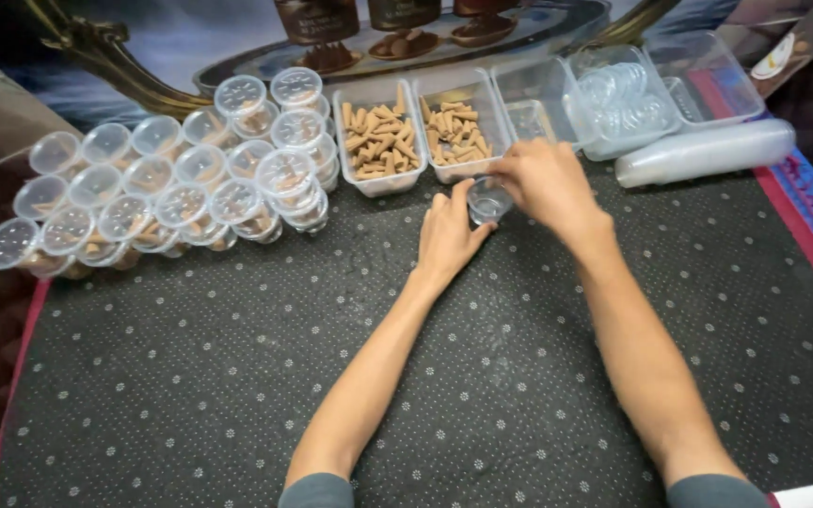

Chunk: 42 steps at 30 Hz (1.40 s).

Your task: Filling small plastic containers with incense cones and then capping them with lids.

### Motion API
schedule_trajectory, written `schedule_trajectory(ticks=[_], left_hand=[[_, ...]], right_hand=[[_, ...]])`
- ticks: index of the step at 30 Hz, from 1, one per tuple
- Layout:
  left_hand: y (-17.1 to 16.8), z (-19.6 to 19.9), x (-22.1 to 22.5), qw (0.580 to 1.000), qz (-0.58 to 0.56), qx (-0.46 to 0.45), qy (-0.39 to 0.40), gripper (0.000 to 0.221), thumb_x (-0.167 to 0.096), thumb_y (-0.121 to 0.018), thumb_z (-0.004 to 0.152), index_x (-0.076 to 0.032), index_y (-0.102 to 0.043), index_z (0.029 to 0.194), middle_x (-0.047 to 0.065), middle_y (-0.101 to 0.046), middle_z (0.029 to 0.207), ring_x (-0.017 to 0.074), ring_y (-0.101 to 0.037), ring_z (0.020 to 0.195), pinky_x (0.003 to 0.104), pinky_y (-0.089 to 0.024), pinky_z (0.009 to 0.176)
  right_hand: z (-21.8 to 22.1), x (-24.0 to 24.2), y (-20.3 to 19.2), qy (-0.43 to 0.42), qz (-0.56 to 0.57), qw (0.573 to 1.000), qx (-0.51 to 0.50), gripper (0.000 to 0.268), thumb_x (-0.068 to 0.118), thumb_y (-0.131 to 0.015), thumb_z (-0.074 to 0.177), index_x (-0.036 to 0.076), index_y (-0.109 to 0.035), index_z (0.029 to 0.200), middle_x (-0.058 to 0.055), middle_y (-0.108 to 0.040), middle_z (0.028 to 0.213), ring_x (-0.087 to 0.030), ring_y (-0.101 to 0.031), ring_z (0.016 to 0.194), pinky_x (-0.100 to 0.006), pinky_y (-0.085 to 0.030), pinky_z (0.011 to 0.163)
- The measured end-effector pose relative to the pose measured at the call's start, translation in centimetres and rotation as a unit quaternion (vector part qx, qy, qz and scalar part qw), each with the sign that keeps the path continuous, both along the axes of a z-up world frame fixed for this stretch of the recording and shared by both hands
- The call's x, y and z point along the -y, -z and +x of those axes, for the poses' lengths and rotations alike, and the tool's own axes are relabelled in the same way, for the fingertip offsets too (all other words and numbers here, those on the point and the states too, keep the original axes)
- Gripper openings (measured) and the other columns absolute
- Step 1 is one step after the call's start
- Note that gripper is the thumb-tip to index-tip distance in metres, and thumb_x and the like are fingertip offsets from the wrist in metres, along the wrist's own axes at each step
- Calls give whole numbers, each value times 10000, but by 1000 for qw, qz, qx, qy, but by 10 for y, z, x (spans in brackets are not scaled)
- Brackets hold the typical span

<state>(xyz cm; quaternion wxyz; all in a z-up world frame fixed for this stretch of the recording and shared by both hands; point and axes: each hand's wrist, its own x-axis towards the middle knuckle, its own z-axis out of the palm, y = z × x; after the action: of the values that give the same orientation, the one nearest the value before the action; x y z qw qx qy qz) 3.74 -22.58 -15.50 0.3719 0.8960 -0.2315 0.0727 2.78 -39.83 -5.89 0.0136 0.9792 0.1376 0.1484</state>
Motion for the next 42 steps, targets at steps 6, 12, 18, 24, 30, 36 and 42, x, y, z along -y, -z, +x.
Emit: schedule_trajectory(ticks=[6,12,18,24,30,36,42], left_hand=[[-3,5,-5,999,10,-13,30,809,-382,-834,775,-184,-416,1438,169,-636,978,348,-611,1014,409,-477,900],[-1,7,-10,998,28,-4,47,795,-394,-821,792,-185,-414,1443,131,-622,957,293,-616,980,367,-475,898],[1,7,-6,999,27,-1,37,803,-399,-813,798,-176,-422,1462,144,-629,963,290,-618,984,368,-473,900],[0,8,-9,998,35,36,46,784,-398,-794,814,-117,-438,1454,154,-698,972,272,-610,1008,372,-459,907],[-4,5,-6,993,43,97,48,765,-385,-808,838,-29,-464,1421,210,-664,985,393,-596,946,479,-474,778],[-2,6,-7,992,45,111,45,753,-380,-810,840,-27,-476,1415,221,-663,980,371,-598,907,453,-465,751],[-1,8,-7,990,60,122,42,763,-417,-800,845,-34,-472,1418,197,-654,973,380,-582,927,475,-462,743]], right_hand=[[13,-8,43,10,-9,997,-72,142,207,-808,806,254,-757,930,63,-776,885,-220,-718,932,-393,-515,806],[25,-6,61,6,-26,994,-105,163,165,-808,795,250,-787,933,44,-786,889,-214,-715,938,-377,-543,815],[9,-14,15,7,30,996,-84,154,176,-760,866,216,-815,1004,-50,-804,917,-290,-728,939,-412,-552,858],[117,8,37,16,-97,991,86,82,381,-736,859,304,-758,879,44,-729,742,-228,-705,815,-390,-529,725],[215,-6,90,66,-219,972,53,184,207,-636,829,328,-775,817,11,-771,776,-224,-671,920,-428,-386,859],[207,-11,79,66,-203,974,81,140,185,-662,858,249,-749,949,-7,-740,682,-243,-693,783,-449,-373,799],[83,-29,-20,-12,151,984,97,206,108,-597,981,146,-757,1106,-2,-752,839,-263,-627,810,-459,-442,741]])
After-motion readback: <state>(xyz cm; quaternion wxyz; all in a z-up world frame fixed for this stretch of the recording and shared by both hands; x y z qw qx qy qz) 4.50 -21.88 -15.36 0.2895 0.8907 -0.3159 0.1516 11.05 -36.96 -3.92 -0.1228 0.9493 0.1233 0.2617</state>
